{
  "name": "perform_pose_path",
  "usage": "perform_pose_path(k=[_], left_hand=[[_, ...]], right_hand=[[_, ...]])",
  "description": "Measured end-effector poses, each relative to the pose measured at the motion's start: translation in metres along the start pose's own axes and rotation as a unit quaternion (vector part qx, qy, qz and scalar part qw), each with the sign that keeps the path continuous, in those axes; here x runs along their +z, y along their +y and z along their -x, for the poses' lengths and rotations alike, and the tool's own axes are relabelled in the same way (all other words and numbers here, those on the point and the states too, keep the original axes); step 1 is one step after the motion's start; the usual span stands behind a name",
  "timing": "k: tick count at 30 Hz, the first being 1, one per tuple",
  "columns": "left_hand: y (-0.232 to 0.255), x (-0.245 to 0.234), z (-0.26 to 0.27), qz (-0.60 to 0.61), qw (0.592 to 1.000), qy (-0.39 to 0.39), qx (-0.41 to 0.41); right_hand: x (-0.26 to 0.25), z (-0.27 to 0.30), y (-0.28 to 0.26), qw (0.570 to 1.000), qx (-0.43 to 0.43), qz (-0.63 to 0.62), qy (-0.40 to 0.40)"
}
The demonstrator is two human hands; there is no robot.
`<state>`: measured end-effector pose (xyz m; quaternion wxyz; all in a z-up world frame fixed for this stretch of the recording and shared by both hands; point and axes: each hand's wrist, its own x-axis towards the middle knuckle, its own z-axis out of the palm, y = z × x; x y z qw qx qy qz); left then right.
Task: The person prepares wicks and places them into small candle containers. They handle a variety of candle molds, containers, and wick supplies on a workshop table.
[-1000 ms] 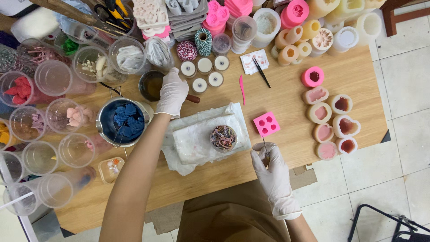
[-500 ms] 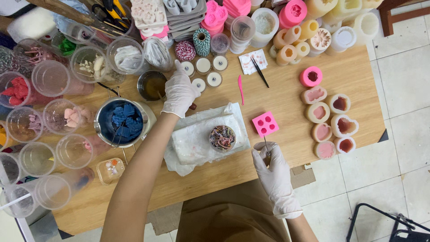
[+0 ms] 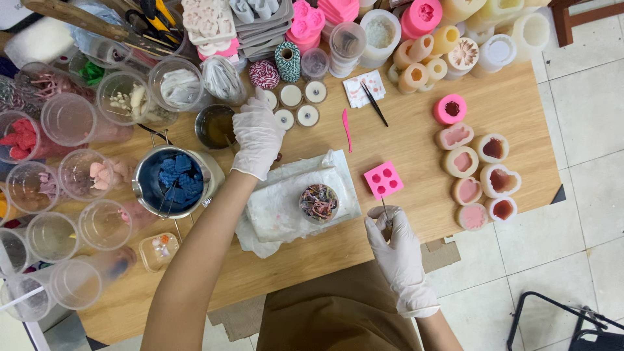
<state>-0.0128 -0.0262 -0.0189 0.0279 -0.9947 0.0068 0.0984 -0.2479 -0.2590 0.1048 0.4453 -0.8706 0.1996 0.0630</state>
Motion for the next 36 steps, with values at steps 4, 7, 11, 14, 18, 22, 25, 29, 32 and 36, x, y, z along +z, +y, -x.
perform_pose_path(k=[4, 7, 11, 14, 18, 22, 25, 29, 32, 36], left_hand=[[0.001, -0.015, -0.01, 0.0, 0.984, 0.146, 0.099], [0.01, -0.006, -0.034, 0.065, 0.971, 0.151, 0.175], [0.019, 0.03, -0.065, 0.137, 0.976, 0.105, 0.135], [0.022, 0.059, -0.087, 0.115, 0.984, 0.053, 0.122], [0.029, 0.083, -0.106, 0.076, 0.995, 0.001, 0.059], [0.031, 0.094, -0.11, 0.082, 0.996, 0.011, 0.033], [0.029, 0.096, -0.11, 0.035, 0.994, 0.034, 0.098], [0.03, 0.092, -0.109, 0.016, 0.992, 0.058, 0.115], [0.03, 0.083, -0.105, -0.016, 0.986, 0.07, 0.152], [0.029, 0.06, -0.089, -0.05, 0.977, 0.116, 0.17]], right_hand=[[0.001, -0.002, 0.0, 1.0, -0.029, 0.0, 0.005], [0.002, -0.001, 0.001, 1.0, -0.011, -0.022, 0.001], [-0.002, -0.002, 0.004, 0.999, -0.027, -0.009, 0.016], [-0.004, -0.002, 0.005, 1.0, -0.005, 0.002, 0.011], [-0.009, -0.002, 0.007, 1.0, -0.012, -0.004, 0.011], [-0.011, -0.002, 0.009, 1.0, 0.008, -0.005, 0.013], [-0.011, -0.001, 0.009, 1.0, 0.009, -0.01, 0.016], [-0.014, 0.0, 0.008, 1.0, 0.029, -0.01, 0.006], [-0.016, 0.001, 0.008, 1.0, 0.019, -0.014, 0.011], [-0.019, 0.002, 0.01, 0.999, -0.017, -0.016, 0.028]])
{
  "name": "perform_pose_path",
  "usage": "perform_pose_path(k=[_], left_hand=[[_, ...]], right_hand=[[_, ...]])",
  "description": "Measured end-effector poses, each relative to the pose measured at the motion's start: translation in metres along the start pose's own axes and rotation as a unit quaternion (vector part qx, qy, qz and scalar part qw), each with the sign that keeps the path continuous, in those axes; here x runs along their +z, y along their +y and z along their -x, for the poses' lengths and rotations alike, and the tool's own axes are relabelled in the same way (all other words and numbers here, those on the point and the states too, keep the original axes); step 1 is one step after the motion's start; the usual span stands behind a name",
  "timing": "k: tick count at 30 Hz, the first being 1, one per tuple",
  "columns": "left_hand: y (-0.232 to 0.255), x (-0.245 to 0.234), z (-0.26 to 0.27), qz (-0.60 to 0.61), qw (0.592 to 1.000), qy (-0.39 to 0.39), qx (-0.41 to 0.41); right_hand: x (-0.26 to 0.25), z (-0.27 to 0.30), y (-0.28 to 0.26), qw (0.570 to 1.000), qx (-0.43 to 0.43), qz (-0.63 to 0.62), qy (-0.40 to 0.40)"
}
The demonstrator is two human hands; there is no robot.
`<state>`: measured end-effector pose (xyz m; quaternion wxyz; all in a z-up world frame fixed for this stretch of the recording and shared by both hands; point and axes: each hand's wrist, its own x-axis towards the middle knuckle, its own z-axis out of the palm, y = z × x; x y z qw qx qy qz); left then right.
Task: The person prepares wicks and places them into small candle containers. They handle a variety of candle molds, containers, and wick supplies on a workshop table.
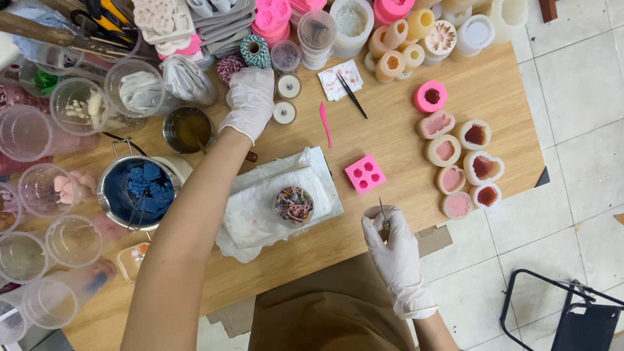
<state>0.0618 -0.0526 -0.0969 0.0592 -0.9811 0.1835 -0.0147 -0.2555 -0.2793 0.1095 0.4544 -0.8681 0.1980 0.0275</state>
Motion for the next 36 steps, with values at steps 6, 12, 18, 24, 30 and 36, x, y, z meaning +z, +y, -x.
perform_pose_path(k=[6, 12, 18, 24, 30, 36], left_hand=[[0.001, -0.089, 0.012, -0.064, 0.998, -0.002, 0.011], [-0.017, -0.239, 0.072, -0.01, 1.0, -0.009, 0.018], [-0.015, -0.308, 0.171, 0.068, 0.992, -0.058, 0.087], [0.003, -0.285, 0.207, 0.057, 0.986, -0.13, 0.081], [0.014, -0.258, 0.215, 0.053, 0.984, -0.161, 0.053], [0.024, -0.241, 0.219, 0.069, 0.988, -0.125, 0.066]], right_hand=[[-0.004, 0.002, -0.003, 1.0, 0.019, -0.01, -0.003], [0.002, 0.016, -0.003, 0.999, 0.024, -0.034, -0.002], [0.0, 0.041, -0.008, 0.999, 0.031, -0.017, -0.003], [-0.011, 0.063, -0.005, 1.0, 0.004, -0.01, 0.01], [-0.025, 0.076, -0.008, 1.0, 0.002, 0.006, 0.022], [-0.033, 0.083, -0.009, 1.0, -0.009, 0.012, 0.024]])
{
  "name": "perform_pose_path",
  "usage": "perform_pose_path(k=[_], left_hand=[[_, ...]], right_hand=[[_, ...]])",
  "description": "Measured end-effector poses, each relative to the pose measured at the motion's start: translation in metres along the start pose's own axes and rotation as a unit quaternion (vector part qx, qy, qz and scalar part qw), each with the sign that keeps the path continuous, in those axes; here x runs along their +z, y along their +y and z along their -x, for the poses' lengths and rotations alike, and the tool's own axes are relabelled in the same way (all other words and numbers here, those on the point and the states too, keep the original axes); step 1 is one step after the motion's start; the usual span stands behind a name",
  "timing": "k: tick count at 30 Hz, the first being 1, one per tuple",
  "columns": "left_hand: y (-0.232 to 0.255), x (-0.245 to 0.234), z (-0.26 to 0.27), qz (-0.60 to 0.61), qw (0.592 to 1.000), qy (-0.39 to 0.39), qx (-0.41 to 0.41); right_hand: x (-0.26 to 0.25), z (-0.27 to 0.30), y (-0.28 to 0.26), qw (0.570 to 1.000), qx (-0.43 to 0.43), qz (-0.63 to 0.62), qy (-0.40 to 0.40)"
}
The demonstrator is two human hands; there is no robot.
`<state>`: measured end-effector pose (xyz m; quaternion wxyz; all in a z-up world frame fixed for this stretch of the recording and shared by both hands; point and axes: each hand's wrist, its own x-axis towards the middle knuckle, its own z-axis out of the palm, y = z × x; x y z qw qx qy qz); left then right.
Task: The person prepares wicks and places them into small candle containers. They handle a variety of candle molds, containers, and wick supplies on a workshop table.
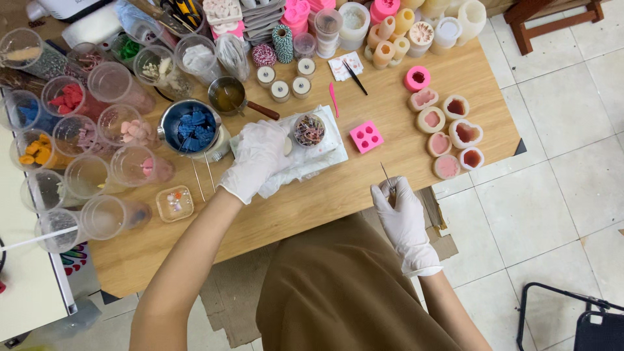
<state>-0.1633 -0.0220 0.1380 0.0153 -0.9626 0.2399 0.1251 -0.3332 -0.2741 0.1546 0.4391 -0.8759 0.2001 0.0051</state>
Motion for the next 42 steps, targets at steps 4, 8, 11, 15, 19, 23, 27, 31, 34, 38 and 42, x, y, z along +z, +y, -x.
perform_pose_path(k=[4, 8, 11, 15, 19, 23, 27, 31, 34, 38, 42], left_hand=[[0.002, -0.007, 0.003, 0.044, 0.999, 0.025, -0.009], [0.001, -0.011, 0.006, 0.106, 0.986, 0.121, 0.033], [0.003, -0.006, 0.0, 0.097, 0.979, 0.17, 0.063], [0.007, -0.005, -0.012, 0.087, 0.974, 0.193, 0.081], [0.015, -0.011, -0.018, 0.175, 0.975, 0.136, -0.021], [0.012, -0.016, -0.025, 0.135, 0.983, 0.124, -0.018], [0.012, -0.011, -0.032, 0.096, 0.989, 0.114, -0.019], [0.013, -0.007, -0.037, 0.128, 0.982, 0.131, -0.05], [0.008, -0.01, -0.037, 0.115, 0.984, 0.137, 0.004], [-0.001, -0.016, -0.04, 0.148, 0.985, 0.082, -0.017], [-0.012, -0.021, -0.04, 0.208, 0.976, 0.069, -0.004]], right_hand=[[-0.002, 0.002, -0.003, 1.0, -0.009, 0.013, 0.001], [-0.002, 0.003, -0.004, 1.0, 0.025, 0.008, -0.004], [-0.001, 0.003, -0.005, 1.0, 0.008, 0.001, -0.006], [-0.002, 0.003, -0.004, 1.0, 0.018, -0.005, -0.016], [-0.005, 0.003, -0.002, 1.0, 0.009, -0.008, -0.005], [-0.007, 0.003, 0.001, 1.0, 0.013, -0.002, -0.014], [-0.007, 0.002, 0.0, 1.0, 0.012, -0.001, -0.012], [-0.009, 0.003, -0.003, 0.999, 0.036, -0.019, -0.018], [-0.012, 0.003, -0.003, 1.0, 0.026, -0.013, -0.009], [-0.016, 0.004, -0.002, 0.999, 0.046, -0.009, -0.019], [-0.017, 0.004, -0.003, 0.998, 0.058, -0.007, -0.022]])
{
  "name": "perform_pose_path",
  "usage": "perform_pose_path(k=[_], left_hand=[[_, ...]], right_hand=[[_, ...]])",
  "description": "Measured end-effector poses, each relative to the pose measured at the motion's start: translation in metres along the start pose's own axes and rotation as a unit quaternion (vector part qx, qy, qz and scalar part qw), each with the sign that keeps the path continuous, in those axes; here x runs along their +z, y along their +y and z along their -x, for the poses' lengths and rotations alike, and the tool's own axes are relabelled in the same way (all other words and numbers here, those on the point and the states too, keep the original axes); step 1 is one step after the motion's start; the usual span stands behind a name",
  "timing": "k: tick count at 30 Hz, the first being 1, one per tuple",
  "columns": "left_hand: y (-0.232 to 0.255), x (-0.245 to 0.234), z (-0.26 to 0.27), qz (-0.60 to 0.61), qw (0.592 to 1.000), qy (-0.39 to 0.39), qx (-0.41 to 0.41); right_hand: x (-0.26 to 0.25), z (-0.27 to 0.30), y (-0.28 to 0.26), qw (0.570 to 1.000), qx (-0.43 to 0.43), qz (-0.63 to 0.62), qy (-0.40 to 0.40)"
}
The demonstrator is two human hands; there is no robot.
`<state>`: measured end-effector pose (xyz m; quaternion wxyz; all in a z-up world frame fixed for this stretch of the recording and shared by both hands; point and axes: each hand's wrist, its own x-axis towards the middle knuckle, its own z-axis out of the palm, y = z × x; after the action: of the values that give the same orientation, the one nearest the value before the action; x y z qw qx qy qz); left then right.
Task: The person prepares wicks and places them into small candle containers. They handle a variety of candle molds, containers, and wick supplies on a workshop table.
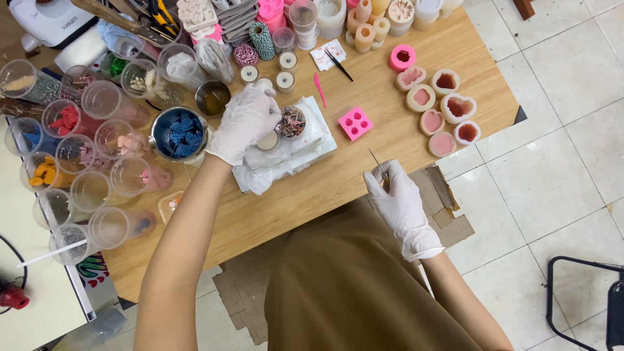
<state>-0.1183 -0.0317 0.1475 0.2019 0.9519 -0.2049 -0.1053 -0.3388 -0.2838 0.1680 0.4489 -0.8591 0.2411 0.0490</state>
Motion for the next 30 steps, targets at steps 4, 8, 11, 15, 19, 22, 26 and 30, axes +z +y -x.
perform_pose_path(k=[4, 8, 11, 15, 19, 22, 26, 30], left_hand=[[0.001, -0.01, 0.004, 0.002, 1.0, -0.015, 0.026], [0.012, -0.013, 0.009, 0.019, 0.999, -0.038, 0.014], [0.016, -0.016, 0.016, 0.035, 0.998, -0.039, 0.032], [0.014, -0.018, 0.022, 0.038, 0.998, -0.023, 0.053], [0.008, -0.012, 0.026, 0.038, 0.997, 0.017, 0.058], [0.009, -0.003, 0.022, -0.002, 0.994, 0.051, 0.1], [0.012, 0.006, 0.023, 0.011, 0.99, 0.069, 0.123], [0.013, 0.011, 0.027, 0.02, 0.982, 0.103, 0.155]], right_hand=[[0.001, 0.0, -0.001, 1.0, -0.004, -0.026, -0.006], [0.004, -0.001, 0.003, 1.0, -0.015, 0.003, -0.007], [0.007, -0.002, 0.007, 0.999, -0.031, 0.017, -0.007], [0.009, -0.003, 0.009, 0.999, -0.031, 0.002, -0.009], [0.013, -0.005, 0.007, 0.999, 0.009, 0.033, -0.037], [0.02, -0.009, 0.003, 0.999, 0.0, 0.025, -0.045], [0.03, -0.018, -0.002, 0.998, 0.001, 0.048, -0.05], [0.037, -0.027, -0.006, 0.998, -0.025, 0.035, -0.054]])
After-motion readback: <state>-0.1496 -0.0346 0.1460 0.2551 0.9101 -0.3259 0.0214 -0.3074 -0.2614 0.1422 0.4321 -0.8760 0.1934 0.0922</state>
